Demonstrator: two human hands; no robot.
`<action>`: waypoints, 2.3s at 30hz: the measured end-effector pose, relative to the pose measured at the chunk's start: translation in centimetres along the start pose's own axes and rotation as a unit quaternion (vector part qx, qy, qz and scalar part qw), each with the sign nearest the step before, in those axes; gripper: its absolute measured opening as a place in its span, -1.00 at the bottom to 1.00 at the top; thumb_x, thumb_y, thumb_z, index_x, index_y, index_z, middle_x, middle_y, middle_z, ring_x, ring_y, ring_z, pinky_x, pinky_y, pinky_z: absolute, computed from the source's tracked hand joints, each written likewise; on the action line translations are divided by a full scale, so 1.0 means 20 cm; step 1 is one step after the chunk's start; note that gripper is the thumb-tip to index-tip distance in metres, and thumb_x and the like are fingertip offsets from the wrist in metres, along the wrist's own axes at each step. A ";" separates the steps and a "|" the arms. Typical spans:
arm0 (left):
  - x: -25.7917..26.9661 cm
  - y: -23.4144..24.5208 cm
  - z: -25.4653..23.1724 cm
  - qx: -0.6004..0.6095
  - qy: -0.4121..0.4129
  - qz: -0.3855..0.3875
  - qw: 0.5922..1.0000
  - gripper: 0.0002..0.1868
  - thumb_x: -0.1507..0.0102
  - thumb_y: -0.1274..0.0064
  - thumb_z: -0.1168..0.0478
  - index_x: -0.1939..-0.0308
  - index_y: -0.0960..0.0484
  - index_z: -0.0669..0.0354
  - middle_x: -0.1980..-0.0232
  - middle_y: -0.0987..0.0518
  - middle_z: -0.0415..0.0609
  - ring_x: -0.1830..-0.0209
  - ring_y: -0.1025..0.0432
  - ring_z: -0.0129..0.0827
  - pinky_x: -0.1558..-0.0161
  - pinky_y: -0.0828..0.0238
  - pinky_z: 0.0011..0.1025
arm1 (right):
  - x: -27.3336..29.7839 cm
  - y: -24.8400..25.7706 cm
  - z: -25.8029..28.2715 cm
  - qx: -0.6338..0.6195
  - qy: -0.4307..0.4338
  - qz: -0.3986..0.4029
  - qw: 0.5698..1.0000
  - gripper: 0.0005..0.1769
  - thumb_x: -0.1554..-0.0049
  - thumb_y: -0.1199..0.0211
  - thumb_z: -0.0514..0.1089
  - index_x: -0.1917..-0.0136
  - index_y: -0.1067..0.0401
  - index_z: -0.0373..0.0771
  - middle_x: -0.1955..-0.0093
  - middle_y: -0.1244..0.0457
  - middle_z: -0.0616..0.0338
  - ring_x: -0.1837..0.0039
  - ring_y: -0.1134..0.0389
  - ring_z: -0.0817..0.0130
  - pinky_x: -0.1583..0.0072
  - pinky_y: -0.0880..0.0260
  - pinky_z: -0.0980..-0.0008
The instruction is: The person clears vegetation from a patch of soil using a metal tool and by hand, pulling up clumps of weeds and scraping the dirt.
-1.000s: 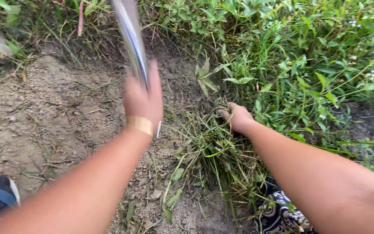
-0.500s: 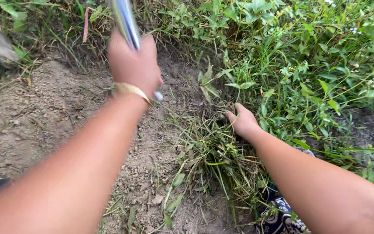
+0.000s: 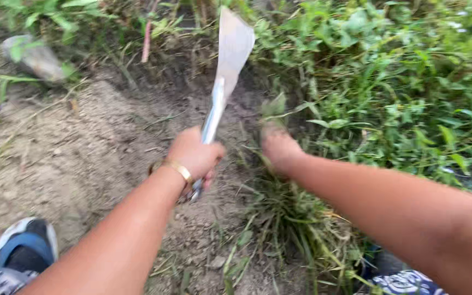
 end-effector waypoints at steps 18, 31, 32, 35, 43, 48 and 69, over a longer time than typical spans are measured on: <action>0.07 -0.02 -0.09 0.078 0.031 0.025 0.996 -0.75 -0.13 -0.07 0.38 0.13 -0.45 0.32 0.55 -0.44 -0.06 0.74 -0.32 -0.42 0.73 -0.36 -0.34 | -0.25 -0.24 -0.39 -0.283 -0.237 -0.003 0.930 -0.49 -0.25 0.02 0.16 -0.25 -0.50 -0.16 -0.21 -0.36 0.02 -0.22 -0.38 0.03 -0.23 -0.36 0.08; 0.09 0.11 -0.32 -0.084 -0.110 -0.020 0.990 -0.77 -0.18 -0.10 0.37 0.10 -0.46 0.28 0.47 -0.57 0.01 0.69 -0.48 -0.37 0.68 -0.51 -0.36 | 0.66 -0.14 -0.15 -0.447 -0.302 -0.144 0.830 -0.51 -0.24 0.02 0.16 -0.06 -0.52 -0.25 0.00 -0.40 -0.20 -0.06 -0.44 -0.14 -0.20 -0.41 -0.02; 0.10 0.14 -0.39 -0.073 -0.161 -0.053 0.983 -0.72 -0.18 -0.10 0.36 0.05 -0.43 0.21 0.45 -0.60 -0.01 0.67 -0.51 -0.40 0.67 -0.55 -0.39 | 0.72 -0.17 -0.17 -0.446 -0.305 -0.143 0.829 -0.51 -0.24 0.02 0.16 -0.06 -0.52 -0.25 0.00 -0.40 -0.20 -0.06 -0.44 -0.14 -0.20 -0.41 -0.02; 0.06 0.11 -0.52 0.056 -0.291 -0.071 0.953 -0.67 -0.24 -0.04 0.41 -0.07 -0.38 0.41 0.44 -0.54 0.08 0.67 -0.49 -0.40 0.66 -0.52 -0.39 | 0.79 -0.23 -0.25 -0.416 -0.296 -0.151 0.847 -0.47 -0.26 -0.01 0.16 0.00 -0.56 -0.33 -0.04 -0.39 -0.23 -0.13 -0.40 -0.20 -0.24 -0.38 -0.03; 0.19 -0.23 0.51 -0.388 0.154 0.110 0.902 -0.63 -0.24 0.06 0.39 -0.13 -0.47 0.42 0.05 -0.71 0.30 0.36 -0.70 -0.01 0.21 -0.64 -0.07 | 0.72 -0.39 -0.29 -0.467 -0.340 -0.093 0.811 -0.44 -0.28 0.05 0.17 -0.18 -0.44 -0.35 -0.18 -0.34 -0.30 -0.23 -0.38 -0.20 -0.28 -0.36 -0.04; 0.05 0.03 -0.14 -0.379 -0.127 0.061 0.915 -0.72 -0.06 -0.25 0.14 0.38 -0.65 0.35 0.45 -0.68 0.28 0.56 -0.59 -0.04 0.38 -0.55 -0.09 | 0.72 -0.47 -0.25 -0.473 -0.332 -0.107 0.809 -0.42 -0.29 0.08 0.14 -0.36 -0.26 -0.34 -0.21 -0.32 -0.31 -0.24 -0.36 -0.22 -0.28 -0.33 -0.07; 0.07 0.03 -0.47 0.020 -0.264 -0.062 0.962 -0.61 -0.24 -0.12 0.35 -0.14 -0.46 0.24 0.41 -0.58 0.18 0.60 -0.40 -0.32 0.60 -0.46 -0.30 | 0.85 -0.42 -0.19 -0.471 -0.386 -0.084 0.789 -0.53 -0.24 -0.03 0.09 -0.27 -0.28 -0.26 -0.17 -0.36 -0.27 -0.21 -0.38 -0.23 -0.29 -0.32 -0.13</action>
Point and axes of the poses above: each hand's wrist, its own x-axis away from the middle knuckle, its own y-axis out of the back of the hand, z = x × y, the point moved 6 cm from there along -x, towards the middle knuckle
